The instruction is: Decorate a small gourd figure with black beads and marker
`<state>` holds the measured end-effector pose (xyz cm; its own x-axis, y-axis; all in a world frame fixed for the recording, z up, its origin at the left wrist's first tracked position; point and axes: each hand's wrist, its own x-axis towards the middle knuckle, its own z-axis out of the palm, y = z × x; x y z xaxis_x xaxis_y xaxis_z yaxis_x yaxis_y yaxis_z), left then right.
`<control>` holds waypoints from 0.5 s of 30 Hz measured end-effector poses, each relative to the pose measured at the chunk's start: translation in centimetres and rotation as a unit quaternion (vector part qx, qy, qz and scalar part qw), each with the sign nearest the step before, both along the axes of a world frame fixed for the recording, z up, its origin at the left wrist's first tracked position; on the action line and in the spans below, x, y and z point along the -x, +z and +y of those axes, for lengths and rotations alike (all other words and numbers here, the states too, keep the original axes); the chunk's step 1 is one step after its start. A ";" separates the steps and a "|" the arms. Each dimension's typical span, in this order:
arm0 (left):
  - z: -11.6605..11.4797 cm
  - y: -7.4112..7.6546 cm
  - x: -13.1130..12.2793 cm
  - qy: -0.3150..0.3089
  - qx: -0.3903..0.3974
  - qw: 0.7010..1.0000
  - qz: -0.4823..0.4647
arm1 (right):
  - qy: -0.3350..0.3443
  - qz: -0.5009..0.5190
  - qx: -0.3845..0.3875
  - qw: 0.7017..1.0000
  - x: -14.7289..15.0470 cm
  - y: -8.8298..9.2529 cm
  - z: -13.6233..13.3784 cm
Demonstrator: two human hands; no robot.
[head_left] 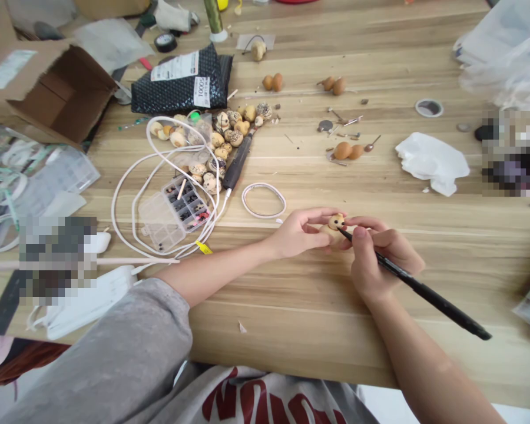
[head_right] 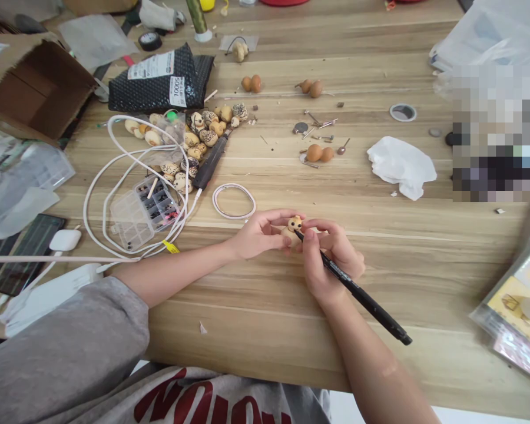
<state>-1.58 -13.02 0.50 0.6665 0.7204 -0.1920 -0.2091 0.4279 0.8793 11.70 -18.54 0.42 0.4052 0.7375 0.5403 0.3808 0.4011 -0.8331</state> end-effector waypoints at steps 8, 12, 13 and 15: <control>0.0 -0.2 0.0 -0.002 -0.004 1.000 -0.001 | -0.036 -0.020 0.027 0.999 -0.1 -0.5 -0.1; 0.0 -0.4 0.0 -0.002 -0.004 1.000 -0.001 | -0.009 0.017 0.019 1.000 0.1 -0.1 0.1; 0.1 -0.4 0.1 -0.001 -0.004 1.000 -0.003 | -0.001 0.042 0.007 0.999 0.2 0.1 0.3; 0.1 -0.4 0.1 -0.002 0.002 1.000 -0.008 | -0.007 0.092 -0.014 0.996 0.3 0.5 0.5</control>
